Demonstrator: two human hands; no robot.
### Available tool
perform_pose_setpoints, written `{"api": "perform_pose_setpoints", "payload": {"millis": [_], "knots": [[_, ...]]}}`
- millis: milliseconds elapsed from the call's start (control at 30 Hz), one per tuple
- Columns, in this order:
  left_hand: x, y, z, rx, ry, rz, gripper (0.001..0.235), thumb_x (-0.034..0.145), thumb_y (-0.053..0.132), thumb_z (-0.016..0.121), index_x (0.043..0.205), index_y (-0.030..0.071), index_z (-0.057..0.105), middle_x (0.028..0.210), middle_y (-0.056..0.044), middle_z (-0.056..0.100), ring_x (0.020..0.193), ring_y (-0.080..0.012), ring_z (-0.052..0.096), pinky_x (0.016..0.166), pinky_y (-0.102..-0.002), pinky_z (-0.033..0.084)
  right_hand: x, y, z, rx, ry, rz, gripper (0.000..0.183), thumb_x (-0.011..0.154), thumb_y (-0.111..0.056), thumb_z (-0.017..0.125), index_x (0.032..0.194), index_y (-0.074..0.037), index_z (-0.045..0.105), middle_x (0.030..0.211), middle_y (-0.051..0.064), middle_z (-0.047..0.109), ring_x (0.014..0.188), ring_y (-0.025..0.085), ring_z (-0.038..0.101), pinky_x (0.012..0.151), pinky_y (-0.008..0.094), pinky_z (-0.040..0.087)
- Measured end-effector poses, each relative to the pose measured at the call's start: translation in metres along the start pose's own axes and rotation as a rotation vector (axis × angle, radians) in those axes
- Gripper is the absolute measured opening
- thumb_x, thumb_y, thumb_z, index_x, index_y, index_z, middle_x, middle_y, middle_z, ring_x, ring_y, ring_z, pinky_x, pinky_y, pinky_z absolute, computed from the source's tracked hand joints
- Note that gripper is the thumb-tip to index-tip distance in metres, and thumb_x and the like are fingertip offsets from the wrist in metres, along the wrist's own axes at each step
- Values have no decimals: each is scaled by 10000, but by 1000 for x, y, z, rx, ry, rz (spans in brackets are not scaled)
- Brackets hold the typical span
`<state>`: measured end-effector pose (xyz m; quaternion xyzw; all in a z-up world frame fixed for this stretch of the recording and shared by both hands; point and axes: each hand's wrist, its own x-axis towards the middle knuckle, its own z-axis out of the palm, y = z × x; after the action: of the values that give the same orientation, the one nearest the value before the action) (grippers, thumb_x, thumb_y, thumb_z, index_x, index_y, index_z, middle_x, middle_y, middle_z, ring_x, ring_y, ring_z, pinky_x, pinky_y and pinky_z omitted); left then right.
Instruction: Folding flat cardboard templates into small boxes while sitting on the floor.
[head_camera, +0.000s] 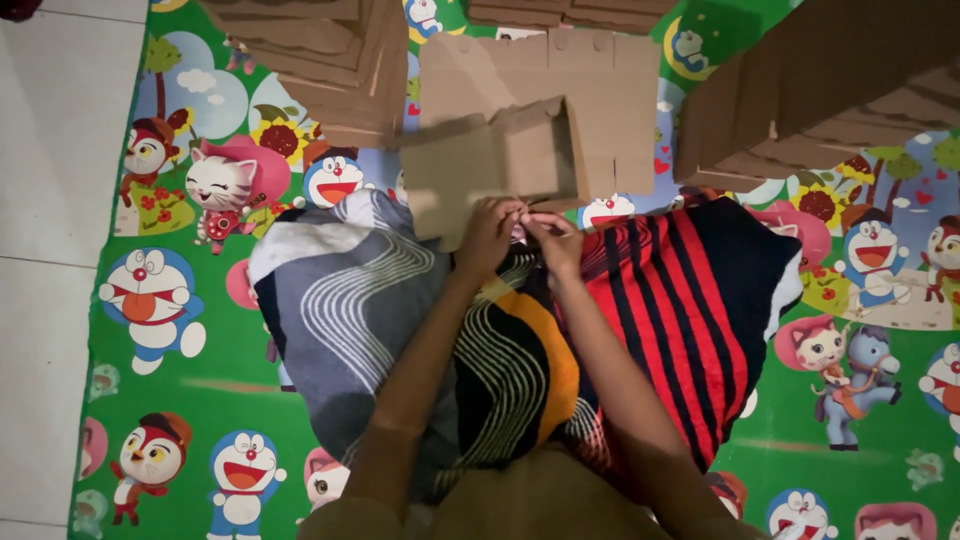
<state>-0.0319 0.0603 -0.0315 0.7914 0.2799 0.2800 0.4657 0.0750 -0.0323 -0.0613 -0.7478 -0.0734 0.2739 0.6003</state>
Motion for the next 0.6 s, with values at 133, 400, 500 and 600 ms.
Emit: {"api": "perform_pose_setpoints", "payload": {"millis": [133,400,500,600], "knots": [[0,0,7,89,-89,130,358,951,46,567,1299,118,615,1120,-150,622,1129,-394,573,1066,-484,406,-1,-7,-1,23,13,17,262,725,-276,948,920,-149,827,802,56,686,761,131,613,679,268,521],[43,-1,0,314,-125,231,377,921,177,685,1292,207,629,1187,-85,629,1163,-308,620,990,-384,503,2,5,-4,-11,-19,16,205,791,-264,888,973,-185,836,905,53,681,880,156,608,767,304,520],[80,17,-14,319,-501,-38,355,923,71,582,1269,123,645,1104,-193,692,1125,-405,655,999,-493,509,-4,-11,-6,22,-4,86,208,814,-268,857,1004,-187,829,873,58,693,834,155,605,726,284,514],[117,-4,-6,308,-850,114,172,849,132,690,1017,107,661,1007,-205,737,1051,-451,679,897,-533,529,1,-10,-9,67,26,81,196,804,-243,870,983,-173,830,885,99,690,844,177,604,739,301,526]]}}
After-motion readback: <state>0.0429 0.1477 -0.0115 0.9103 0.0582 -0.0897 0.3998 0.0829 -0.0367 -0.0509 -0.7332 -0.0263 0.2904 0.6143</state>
